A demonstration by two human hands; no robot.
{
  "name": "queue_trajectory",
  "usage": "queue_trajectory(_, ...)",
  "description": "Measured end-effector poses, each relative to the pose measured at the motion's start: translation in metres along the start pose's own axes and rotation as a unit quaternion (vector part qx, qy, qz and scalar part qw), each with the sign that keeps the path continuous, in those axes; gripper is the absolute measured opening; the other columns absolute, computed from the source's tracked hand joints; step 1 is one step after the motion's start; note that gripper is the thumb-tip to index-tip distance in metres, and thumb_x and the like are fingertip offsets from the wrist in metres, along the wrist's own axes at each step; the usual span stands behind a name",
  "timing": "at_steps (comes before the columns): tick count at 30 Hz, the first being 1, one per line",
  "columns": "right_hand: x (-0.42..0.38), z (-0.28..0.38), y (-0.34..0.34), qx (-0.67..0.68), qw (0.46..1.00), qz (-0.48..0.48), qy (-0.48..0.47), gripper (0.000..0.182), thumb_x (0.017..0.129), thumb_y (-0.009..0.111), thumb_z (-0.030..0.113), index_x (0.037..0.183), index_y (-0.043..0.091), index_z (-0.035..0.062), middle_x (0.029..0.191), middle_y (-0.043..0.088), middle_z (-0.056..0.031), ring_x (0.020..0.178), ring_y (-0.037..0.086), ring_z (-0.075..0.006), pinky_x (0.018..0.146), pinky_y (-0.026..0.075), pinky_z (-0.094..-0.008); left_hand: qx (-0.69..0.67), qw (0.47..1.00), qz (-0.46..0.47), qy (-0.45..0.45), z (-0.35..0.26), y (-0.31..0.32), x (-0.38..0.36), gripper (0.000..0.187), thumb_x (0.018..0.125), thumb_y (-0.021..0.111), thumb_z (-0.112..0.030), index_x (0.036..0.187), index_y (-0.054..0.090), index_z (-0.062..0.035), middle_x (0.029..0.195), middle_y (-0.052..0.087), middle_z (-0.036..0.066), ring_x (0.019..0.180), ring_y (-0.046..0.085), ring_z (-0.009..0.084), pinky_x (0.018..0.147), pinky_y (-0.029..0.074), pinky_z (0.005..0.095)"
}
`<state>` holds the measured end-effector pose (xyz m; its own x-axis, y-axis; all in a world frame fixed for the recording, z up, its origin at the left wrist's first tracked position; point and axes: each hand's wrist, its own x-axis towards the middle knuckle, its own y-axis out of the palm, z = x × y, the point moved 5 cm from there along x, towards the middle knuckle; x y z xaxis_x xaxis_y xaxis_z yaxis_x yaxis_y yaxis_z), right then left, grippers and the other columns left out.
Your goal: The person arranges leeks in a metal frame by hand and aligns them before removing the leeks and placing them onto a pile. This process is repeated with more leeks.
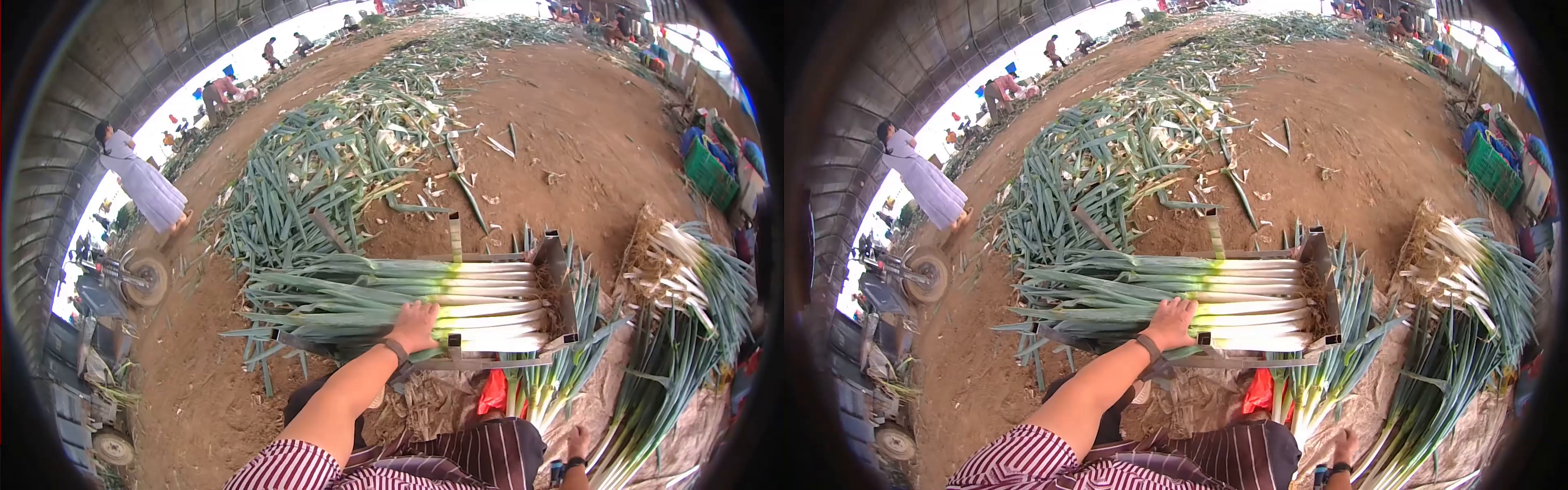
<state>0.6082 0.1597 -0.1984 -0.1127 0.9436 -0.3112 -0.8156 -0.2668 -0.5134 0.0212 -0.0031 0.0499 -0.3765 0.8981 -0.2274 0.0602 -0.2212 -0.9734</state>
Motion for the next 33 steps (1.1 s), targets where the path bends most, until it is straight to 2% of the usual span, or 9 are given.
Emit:
queue_trajectory(4, 0.027, -0.156, -0.058, -0.006, 0.988, -0.142, 0.054, 0.011, 0.083, 0.057, 0.007, 0.087, 0.065, -0.0013, 0.071, 0.061, -0.0063, 0.052, 0.054, -0.014, 0.045, 0.043, -0.0305, -0.005, 1.0, -0.019, 0.003, 0.001, 0.0, -0.001, 0.084, 0.066, 0.077, -0.045, 0.132, 0.044, -0.0042, 0.123, 0.058, 0.014, 0.12, 0.05, 0.0339, 0.094, 0.039, 0.0456)
queue_trajectory(12, 0.001, -0.109, -0.098, -0.174, 0.945, -0.198, 0.193, 0.033, 0.082, 0.057, 0.014, 0.107, 0.06, -0.006, 0.088, 0.066, -0.0225, 0.078, 0.063, -0.0361, 0.077, 0.05, -0.0439, -0.012, 0.998, -0.062, 0.011, 0.005, 0.011, 0.001, 0.082, 0.065, 0.079, -0.043, 0.129, 0.046, -0.0047, 0.122, 0.057, 0.015, 0.121, 0.049, 0.0356, 0.095, 0.038, 0.0465)
queue_trajectory(22, 0.004, -0.101, -0.11, -0.19, 0.926, -0.255, 0.206, 0.039, 0.085, 0.06, 0.023, 0.114, 0.063, -0.002, 0.108, 0.066, -0.0243, 0.098, 0.063, -0.0382, 0.088, 0.05, -0.0463, -0.067, 0.99, -0.126, 0.019, 0.02, 0.01, 0.0, 0.059, 0.063, 0.074, -0.028, 0.113, 0.052, -0.0058, 0.103, 0.061, 0.016, 0.102, 0.056, 0.0372, 0.084, 0.042, 0.0489)
queue_trajectory(25, 0.0, -0.097, -0.102, -0.09, 0.958, -0.182, 0.202, 0.038, 0.088, 0.058, 0.022, 0.121, 0.059, 0.0034, 0.104, 0.066, -0.0163, 0.095, 0.063, -0.0281, 0.083, 0.051, -0.0431, -0.079, 0.983, -0.164, 0.029, 0.023, 0.024, 0.001, 0.043, 0.064, 0.067, -0.017, 0.103, 0.054, -0.0065, 0.095, 0.061, 0.019, 0.09, 0.058, 0.0409, 0.074, 0.045, 0.0517)
queue_trajectory(26, -0.029, -0.057, -0.103, -0.047, 0.953, -0.171, 0.244, 0.038, 0.089, 0.058, 0.022, 0.123, 0.058, 0.0052, 0.103, 0.066, -0.0136, 0.094, 0.063, -0.0247, 0.082, 0.051, -0.0421, -0.062, 0.986, -0.144, 0.058, 0.017, 0.014, -0.001, 0.044, 0.065, 0.07, -0.021, 0.103, 0.055, -0.0065, 0.094, 0.06, 0.018, 0.087, 0.058, 0.0409, 0.072, 0.044, 0.0519)
queue_trajectory(27, -0.006, -0.157, -0.104, -0.146, 0.948, -0.197, 0.203, 0.028, 0.087, 0.056, 0.025, 0.099, 0.067, 0.003, 0.102, 0.068, -0.02, 0.101, 0.064, -0.0345, 0.082, 0.052, -0.0485, -0.104, 0.97, -0.186, 0.119, 0.005, 0.002, 0.001, 0.047, 0.065, 0.073, -0.029, 0.103, 0.055, -0.006, 0.092, 0.059, 0.018, 0.088, 0.057, 0.0411, 0.073, 0.044, 0.0527)
queue_trajectory(28, -0.015, -0.138, -0.104, -0.258, 0.924, -0.215, 0.183, 0.031, 0.086, 0.06, 0.022, 0.112, 0.063, 0.0061, 0.094, 0.066, -0.0152, 0.084, 0.061, -0.0262, 0.076, 0.049, -0.0416, -0.123, 0.973, -0.147, 0.13, 0.003, 0.006, 0.005, 0.059, 0.063, 0.077, -0.036, 0.109, 0.057, -0.0044, 0.098, 0.061, 0.02, 0.093, 0.058, 0.0417, 0.078, 0.045, 0.0524)
queue_trajectory(30, -0.031, -0.088, -0.097, -0.22, 0.876, -0.293, 0.313, 0.037, 0.083, 0.064, 0.024, 0.114, 0.061, 0.0037, 0.103, 0.062, -0.0214, 0.105, 0.059, -0.0373, 0.087, 0.048, -0.0478, -0.062, 0.974, -0.152, 0.154, 0.025, 0.025, 0.008, 0.083, 0.061, 0.078, -0.042, 0.128, 0.05, -0.0007, 0.115, 0.06, 0.022, 0.107, 0.056, 0.0418, 0.092, 0.044, 0.0506)
queue_trajectory(33, -0.038, -0.088, -0.1, -0.146, 0.911, -0.274, 0.273, 0.044, 0.084, 0.064, 0.027, 0.121, 0.057, 0.0028, 0.116, 0.058, -0.023, 0.114, 0.053, -0.038, 0.095, 0.045, -0.0461, -0.006, 0.993, -0.084, 0.078, 0.026, 0.025, 0.007, 0.092, 0.063, 0.076, -0.048, 0.133, 0.043, 0.0, 0.126, 0.054, 0.022, 0.117, 0.05, 0.0407, 0.097, 0.04, 0.0503)
